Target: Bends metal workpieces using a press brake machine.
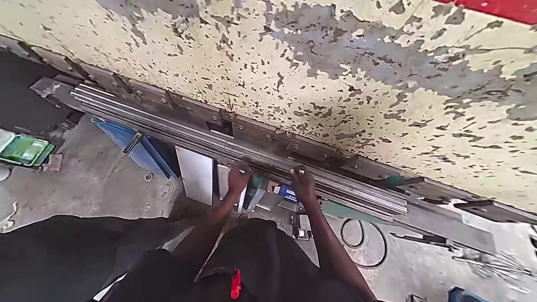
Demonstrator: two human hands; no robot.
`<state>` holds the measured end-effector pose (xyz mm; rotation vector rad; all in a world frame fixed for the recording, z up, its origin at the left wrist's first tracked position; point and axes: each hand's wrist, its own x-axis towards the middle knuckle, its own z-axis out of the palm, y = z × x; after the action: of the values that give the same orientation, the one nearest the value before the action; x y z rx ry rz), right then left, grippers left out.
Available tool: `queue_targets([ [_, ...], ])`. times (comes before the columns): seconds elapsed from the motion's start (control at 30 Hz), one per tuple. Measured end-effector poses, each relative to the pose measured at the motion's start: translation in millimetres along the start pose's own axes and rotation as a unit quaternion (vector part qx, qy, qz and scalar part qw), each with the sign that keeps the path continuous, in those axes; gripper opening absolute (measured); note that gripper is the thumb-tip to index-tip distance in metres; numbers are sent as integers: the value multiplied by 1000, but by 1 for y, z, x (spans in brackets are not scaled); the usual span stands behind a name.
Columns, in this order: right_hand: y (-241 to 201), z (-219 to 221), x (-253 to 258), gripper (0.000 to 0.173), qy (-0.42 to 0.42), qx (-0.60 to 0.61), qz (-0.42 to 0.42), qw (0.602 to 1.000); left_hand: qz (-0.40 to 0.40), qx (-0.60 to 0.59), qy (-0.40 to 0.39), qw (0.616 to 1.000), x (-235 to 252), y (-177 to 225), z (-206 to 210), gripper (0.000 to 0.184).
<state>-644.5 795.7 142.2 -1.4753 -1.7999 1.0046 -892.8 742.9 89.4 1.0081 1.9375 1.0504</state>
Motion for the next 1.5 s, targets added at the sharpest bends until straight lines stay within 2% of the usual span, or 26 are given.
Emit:
queue_targets([
  [0.03, -6, 3, -13, 18, 22, 100, -12, 995, -20, -39, -83, 996, -21, 0, 5, 35],
  [0.1, -17, 11, -28, 16, 35, 290, -17, 956, -67, -143, -223, 962, -52, -6, 16, 45],
  [0.17, -22, 23, -35, 19, 33, 404, 1, 914, -121, -228, -260, 931, -69, -12, 22, 53],
  [0.23, -26, 29, -41, 18, 23, 455, 16, 890, -113, -246, -218, 938, -74, -9, 17, 53],
  [0.33, -29, 17, -47, 20, 45, 443, 33, 895, -8, -118, -55, 991, -33, 0, 2, 45],
  [0.43, -25, -10, -59, 19, 62, 424, 43, 902, 44, -62, 52, 996, 48, 1, -18, 72],
  [0.5, -18, -27, -70, 20, 86, 417, 45, 904, 41, 8, 57, 998, 98, -5, -25, 88],
  [0.57, -10, -45, -85, 19, 109, 400, 52, 909, 12, 93, 23, 995, 120, 5, -27, 91],
  [0.67, 4, -63, -112, 20, 146, 387, 71, 907, -38, 138, 23, 989, 117, 18, -14, 98],
  [0.77, 20, -72, -130, 18, 160, 381, 86, 907, -46, 185, 17, 982, 109, 27, -4, 98],
  [0.87, 24, -76, -130, 16, 158, 371, 94, 910, -53, 209, -9, 976, 98, 38, 6, 99],
  [0.97, 19, -80, -118, 20, 160, 375, 53, 912, -56, 213, 1, 975, 97, 40, 17, 97],
  [1.07, 9, -80, -101, 42, 151, 423, -13, 893, 22, 117, 46, 992, 84, 26, 20, 88],
  [1.13, -4, -75, -86, 49, 147, 464, -54, 872, 71, 34, 64, 995, 47, 20, 26, 73],
  [1.17, -11, -71, -78, 49, 142, 485, -68, 860, 59, -7, 39, 997, 18, 20, 30, 60],
  [1.2, -16, -64, -70, 48, 136, 511, -74, 846, 31, -80, -30, 996, -14, 22, 33, 48],
  [1.23, -20, -56, -63, 47, 127, 535, -74, 832, 10, -181, -128, 975, -43, 22, 36, 40],
  [1.3, -25, -35, -51, 49, 93, 577, -64, 809, 21, -338, -337, 879, -80, 26, 42, 45],
  [1.33, -29, -23, -48, 50, 71, 596, -51, 798, 42, -393, -383, 835, -89, 32, 45, 57],
  [1.37, -32, -11, -47, 50, 49, 612, -32, 789, 51, -443, -377, 812, -95, 41, 48, 69],
  [1.4, -34, 1, -50, 49, 30, 625, -3, 780, 49, -491, -342, 799, -98, 48, 49, 68],
  [1.47, -34, 18, -56, 37, -6, 648, 58, 759, 32, -561, -237, 792, -88, 56, 43, 48],
  [1.5, -31, 20, -61, 38, -19, 647, 86, 758, 27, -572, -201, 795, -81, 56, 34, 42],
])
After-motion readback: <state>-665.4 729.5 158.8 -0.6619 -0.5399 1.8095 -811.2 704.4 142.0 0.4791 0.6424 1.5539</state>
